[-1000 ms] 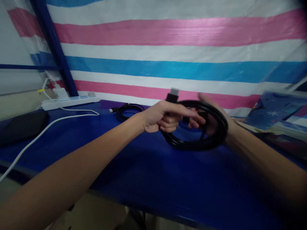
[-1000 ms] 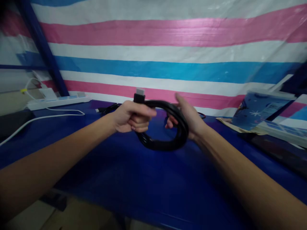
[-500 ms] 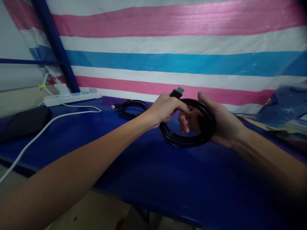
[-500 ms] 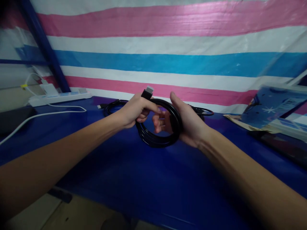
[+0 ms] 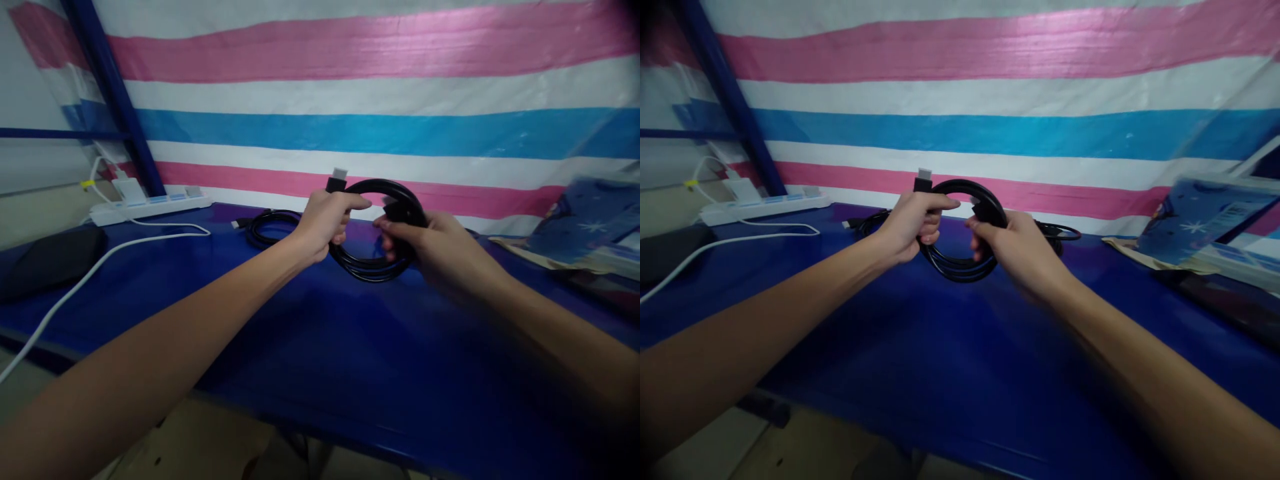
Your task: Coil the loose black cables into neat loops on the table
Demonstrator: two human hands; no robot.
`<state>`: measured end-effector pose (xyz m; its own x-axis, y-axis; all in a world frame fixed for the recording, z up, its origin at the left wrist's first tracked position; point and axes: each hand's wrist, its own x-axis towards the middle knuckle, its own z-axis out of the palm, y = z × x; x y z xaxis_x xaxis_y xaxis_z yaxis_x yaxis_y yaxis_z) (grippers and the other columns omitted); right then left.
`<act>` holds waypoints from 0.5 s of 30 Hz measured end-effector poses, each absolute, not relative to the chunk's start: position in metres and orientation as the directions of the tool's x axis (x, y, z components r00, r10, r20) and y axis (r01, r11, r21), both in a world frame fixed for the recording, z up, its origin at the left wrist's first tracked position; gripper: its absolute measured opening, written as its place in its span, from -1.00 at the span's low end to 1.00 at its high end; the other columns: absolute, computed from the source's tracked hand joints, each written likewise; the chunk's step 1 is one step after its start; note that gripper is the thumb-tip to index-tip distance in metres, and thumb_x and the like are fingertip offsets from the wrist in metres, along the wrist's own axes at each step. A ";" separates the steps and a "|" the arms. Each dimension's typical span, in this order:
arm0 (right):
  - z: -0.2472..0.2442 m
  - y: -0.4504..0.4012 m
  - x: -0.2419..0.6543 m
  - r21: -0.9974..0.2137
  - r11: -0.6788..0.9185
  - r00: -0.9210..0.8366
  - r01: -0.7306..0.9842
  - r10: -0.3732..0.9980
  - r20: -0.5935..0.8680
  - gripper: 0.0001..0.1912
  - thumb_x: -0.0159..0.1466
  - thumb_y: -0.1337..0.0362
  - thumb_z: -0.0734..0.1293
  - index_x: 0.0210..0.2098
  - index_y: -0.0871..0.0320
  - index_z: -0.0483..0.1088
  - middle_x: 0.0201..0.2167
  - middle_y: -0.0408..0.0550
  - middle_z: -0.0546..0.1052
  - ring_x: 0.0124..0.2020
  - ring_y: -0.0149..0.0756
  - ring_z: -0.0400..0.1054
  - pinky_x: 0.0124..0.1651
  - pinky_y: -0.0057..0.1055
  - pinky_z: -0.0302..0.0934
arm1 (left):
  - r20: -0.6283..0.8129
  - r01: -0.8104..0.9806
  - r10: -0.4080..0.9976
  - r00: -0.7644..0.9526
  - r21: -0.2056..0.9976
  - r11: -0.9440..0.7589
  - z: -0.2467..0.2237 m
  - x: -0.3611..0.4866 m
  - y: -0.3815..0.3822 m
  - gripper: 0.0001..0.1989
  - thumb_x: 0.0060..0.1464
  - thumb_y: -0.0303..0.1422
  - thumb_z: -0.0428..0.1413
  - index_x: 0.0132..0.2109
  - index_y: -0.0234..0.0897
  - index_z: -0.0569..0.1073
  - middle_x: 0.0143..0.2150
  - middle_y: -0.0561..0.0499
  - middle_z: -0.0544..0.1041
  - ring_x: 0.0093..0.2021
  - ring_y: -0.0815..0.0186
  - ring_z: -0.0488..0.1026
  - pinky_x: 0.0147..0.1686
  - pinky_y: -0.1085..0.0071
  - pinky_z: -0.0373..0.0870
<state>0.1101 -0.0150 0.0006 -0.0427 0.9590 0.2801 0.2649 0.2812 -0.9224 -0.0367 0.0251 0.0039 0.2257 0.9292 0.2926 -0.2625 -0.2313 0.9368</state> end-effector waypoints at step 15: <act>0.012 -0.031 0.090 -0.981 0.182 0.118 0.070 0.975 0.189 -0.63 0.21 0.24 0.30 -0.62 0.13 0.07 -0.75 -0.29 0.00 -0.75 -0.57 -0.12 -0.62 -0.46 -0.03 | 0.268 -0.040 0.963 -0.011 0.962 -0.269 -0.022 -0.017 0.028 -0.89 0.11 -0.32 0.02 -0.29 -0.27 0.29 -0.51 0.11 0.33 -0.63 0.43 0.36 -0.58 0.45 0.28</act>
